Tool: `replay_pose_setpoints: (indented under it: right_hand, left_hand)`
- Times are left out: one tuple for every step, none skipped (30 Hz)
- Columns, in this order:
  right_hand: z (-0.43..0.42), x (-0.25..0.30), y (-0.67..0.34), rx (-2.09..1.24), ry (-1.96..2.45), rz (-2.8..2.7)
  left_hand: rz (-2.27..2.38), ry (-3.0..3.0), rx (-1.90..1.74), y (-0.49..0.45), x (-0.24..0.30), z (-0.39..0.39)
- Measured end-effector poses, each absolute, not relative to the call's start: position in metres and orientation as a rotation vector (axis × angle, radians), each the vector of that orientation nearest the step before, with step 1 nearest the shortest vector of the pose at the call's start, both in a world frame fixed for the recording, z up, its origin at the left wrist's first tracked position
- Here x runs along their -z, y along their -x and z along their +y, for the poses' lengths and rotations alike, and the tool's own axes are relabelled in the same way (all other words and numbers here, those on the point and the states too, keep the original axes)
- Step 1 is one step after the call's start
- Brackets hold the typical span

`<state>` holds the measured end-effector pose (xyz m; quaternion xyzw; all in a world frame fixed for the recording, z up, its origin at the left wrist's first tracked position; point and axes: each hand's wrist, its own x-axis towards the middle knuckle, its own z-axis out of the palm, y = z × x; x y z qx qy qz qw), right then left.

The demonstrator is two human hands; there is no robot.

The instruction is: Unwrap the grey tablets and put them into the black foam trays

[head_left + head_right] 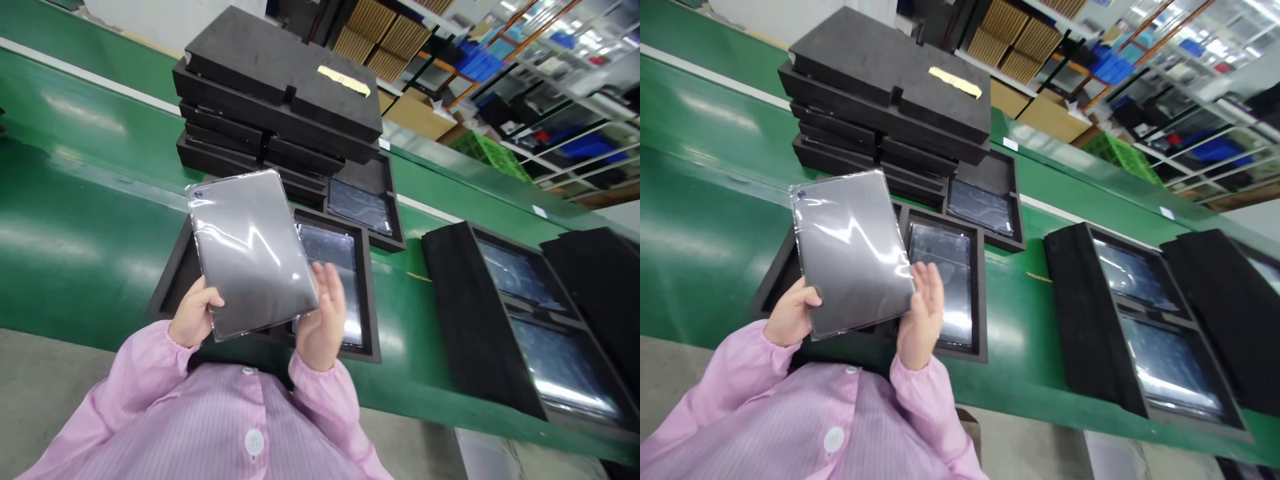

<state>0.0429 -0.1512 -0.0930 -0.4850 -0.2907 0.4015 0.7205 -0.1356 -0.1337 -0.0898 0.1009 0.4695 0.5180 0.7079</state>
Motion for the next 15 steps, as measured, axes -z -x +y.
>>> replay_pose_setpoints:
  right_hand:
    - [-0.159, 0.102, -0.034, -0.961, 1.102, -0.624]
    - [-0.167, 0.111, -0.024, -1.003, 1.15, -0.609]
    - [-0.174, 0.116, -0.015, -1.013, 1.205, -0.606]
    - [-0.18, 0.12, -0.008, -0.985, 1.255, -0.61]
    - [-0.183, 0.12, -0.003, -0.921, 1.295, -0.625]
    - [-0.185, 0.118, 0.0, -0.839, 1.326, -0.66]
    - [-0.186, 0.115, 0.001, -0.747, 1.347, -0.723]
    - [-0.185, 0.11, 0.001, -0.654, 1.36, -0.82]
    - [-0.184, 0.106, 0.001, -0.56, 1.36, -0.954]
    - [-0.181, 0.101, 0.001, -0.469, 1.336, -1.131]
    - [-0.178, 0.098, 0.002, -0.382, 1.288, -1.333]
    - [-0.175, 0.096, 0.004, -0.305, 1.229, -1.535]
    - [-0.172, 0.095, 0.007, -0.239, 1.176, -1.724]
    - [-0.168, 0.094, 0.011, -0.189, 1.137, -1.903]
    - [-0.164, 0.094, 0.016, -0.157, 1.118, -2.066]
  left_hand:
    - [1.042, -0.217, -1.132, 0.136, 0.09, -0.134]
    - [1.032, -0.224, -1.102, 0.136, 0.09, -0.135]
    - [1.01, -0.254, -1.073, 0.136, 0.09, -0.135]
    - [0.977, -0.304, -1.045, 0.136, 0.089, -0.135]
    - [0.935, -0.363, -1.009, 0.136, 0.089, -0.135]
    - [0.89, -0.424, -0.971, 0.136, 0.089, -0.134]
    - [0.85, -0.482, -0.935, 0.134, 0.088, -0.134]
    - [0.824, -0.523, -0.918, 0.133, 0.088, -0.133]
    - [0.817, -0.546, -0.928, 0.132, 0.089, -0.133]
    - [0.825, -0.547, -0.964, 0.13, 0.09, -0.133]
    - [0.848, -0.53, -1.024, 0.129, 0.093, -0.134]
    - [0.887, -0.505, -1.104, 0.13, 0.097, -0.136]
    - [0.946, -0.482, -1.199, 0.131, 0.102, -0.138]
    - [1.011, -0.469, -1.286, 0.135, 0.109, -0.14]
    - [1.077, -0.472, -1.349, 0.14, 0.117, -0.143]
